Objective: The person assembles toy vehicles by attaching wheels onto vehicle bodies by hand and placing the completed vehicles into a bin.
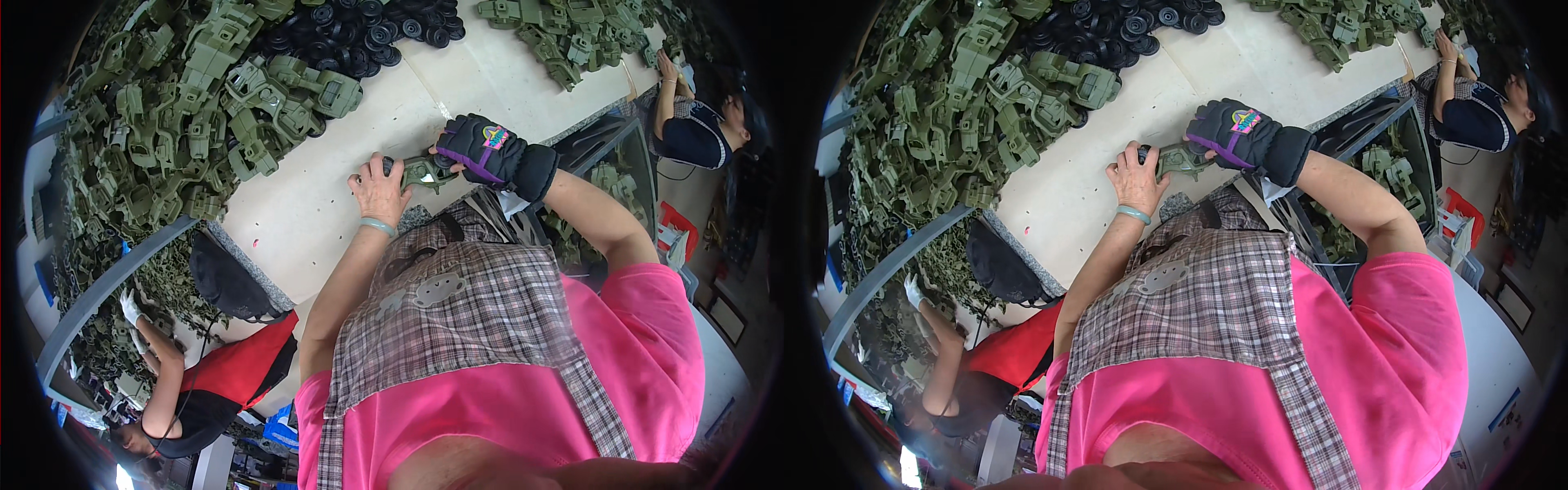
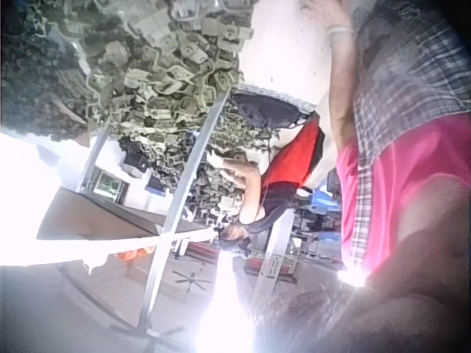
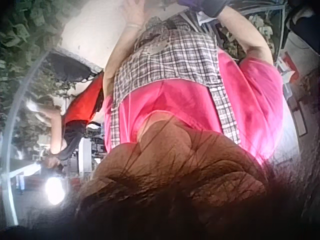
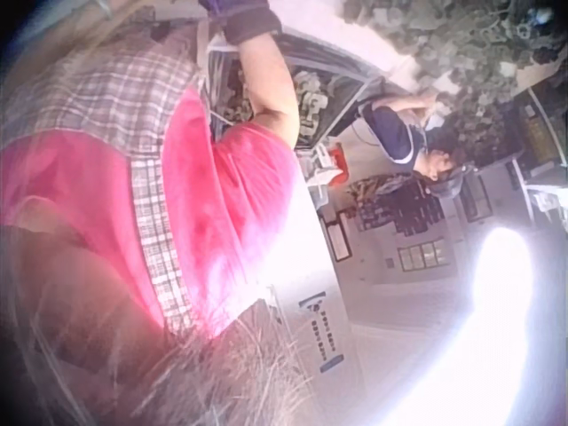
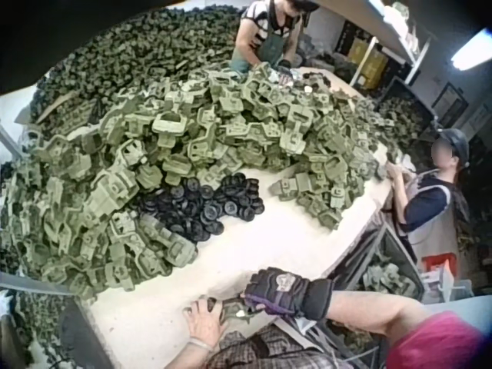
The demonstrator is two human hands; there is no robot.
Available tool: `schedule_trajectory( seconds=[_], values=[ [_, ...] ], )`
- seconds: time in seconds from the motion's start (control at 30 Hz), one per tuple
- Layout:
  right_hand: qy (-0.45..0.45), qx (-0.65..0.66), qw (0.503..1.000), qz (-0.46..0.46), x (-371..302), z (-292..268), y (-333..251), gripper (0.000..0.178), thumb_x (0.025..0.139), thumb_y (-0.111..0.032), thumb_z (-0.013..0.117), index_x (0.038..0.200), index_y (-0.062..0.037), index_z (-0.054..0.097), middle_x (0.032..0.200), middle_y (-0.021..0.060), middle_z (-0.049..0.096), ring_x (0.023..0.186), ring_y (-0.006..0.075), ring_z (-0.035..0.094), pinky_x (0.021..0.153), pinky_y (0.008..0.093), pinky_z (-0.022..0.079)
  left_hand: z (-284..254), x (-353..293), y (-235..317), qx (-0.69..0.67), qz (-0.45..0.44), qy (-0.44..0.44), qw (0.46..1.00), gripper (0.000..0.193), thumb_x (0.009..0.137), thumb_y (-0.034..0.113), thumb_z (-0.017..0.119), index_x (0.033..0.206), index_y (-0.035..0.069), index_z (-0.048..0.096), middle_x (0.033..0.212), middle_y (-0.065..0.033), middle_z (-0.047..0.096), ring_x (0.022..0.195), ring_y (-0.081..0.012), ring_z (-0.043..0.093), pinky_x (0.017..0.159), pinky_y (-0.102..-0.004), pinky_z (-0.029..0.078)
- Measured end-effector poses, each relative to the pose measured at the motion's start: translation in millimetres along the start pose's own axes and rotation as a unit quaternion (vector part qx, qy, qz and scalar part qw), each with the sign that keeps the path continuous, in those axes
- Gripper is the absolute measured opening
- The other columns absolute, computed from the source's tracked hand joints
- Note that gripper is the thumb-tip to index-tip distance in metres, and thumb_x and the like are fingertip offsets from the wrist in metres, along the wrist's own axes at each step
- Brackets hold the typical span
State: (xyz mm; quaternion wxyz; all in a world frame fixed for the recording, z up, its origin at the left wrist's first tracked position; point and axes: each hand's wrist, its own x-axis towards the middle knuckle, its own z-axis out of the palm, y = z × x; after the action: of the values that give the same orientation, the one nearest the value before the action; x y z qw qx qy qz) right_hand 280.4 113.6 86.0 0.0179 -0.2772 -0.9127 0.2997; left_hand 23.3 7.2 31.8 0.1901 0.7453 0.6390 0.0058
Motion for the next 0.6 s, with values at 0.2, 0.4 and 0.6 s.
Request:
schedule_trajectory(
  seconds=[0.2,0.4,0.6],
  values=[
    [-0.025,-0.014,0.999,0.018,2.5,0.8,0.0,0.053,0.085,-0.035,0.077,0.131,-0.0108,0.067,0.12,0.0163,0.067,0.114,0.0378,0.063,0.098,0.0486,0.05,3.6,0.5,-2.3,-0.019,0.007,0.016,1.0,0.064,0.074,0.037,0.089,0.131,0.023,0.064,0.141,-0.0127,0.048,0.128,-0.0347,0.049,0.106,-0.0559,0.036],
    [0.068,0.124,0.984,0.113,21.1,-1.4,-16.4,0.041,0.09,-0.029,0.072,0.125,-0.0074,0.067,0.113,0.0178,0.068,0.109,0.0396,0.064,0.096,0.048,0.051,11.8,-0.7,-5.5,-0.04,0.012,0.038,0.998,0.064,0.073,0.035,0.089,0.13,0.021,0.063,0.14,-0.0137,0.048,0.128,-0.0367,0.05,0.114,-0.0574,0.033],
    [0.135,0.043,0.974,0.176,60.8,38.6,-22.2,0.028,0.083,-0.019,0.069,0.108,-0.0061,0.068,0.105,0.0181,0.069,0.1,0.041,0.066,0.087,0.0492,0.054,13.4,-0.4,-8.1,-0.063,0.043,0.053,0.996,0.064,0.072,0.035,0.09,0.129,0.018,0.065,0.136,-0.0132,0.051,0.124,-0.0347,0.055,0.108,-0.0538,0.037]
  ],
)
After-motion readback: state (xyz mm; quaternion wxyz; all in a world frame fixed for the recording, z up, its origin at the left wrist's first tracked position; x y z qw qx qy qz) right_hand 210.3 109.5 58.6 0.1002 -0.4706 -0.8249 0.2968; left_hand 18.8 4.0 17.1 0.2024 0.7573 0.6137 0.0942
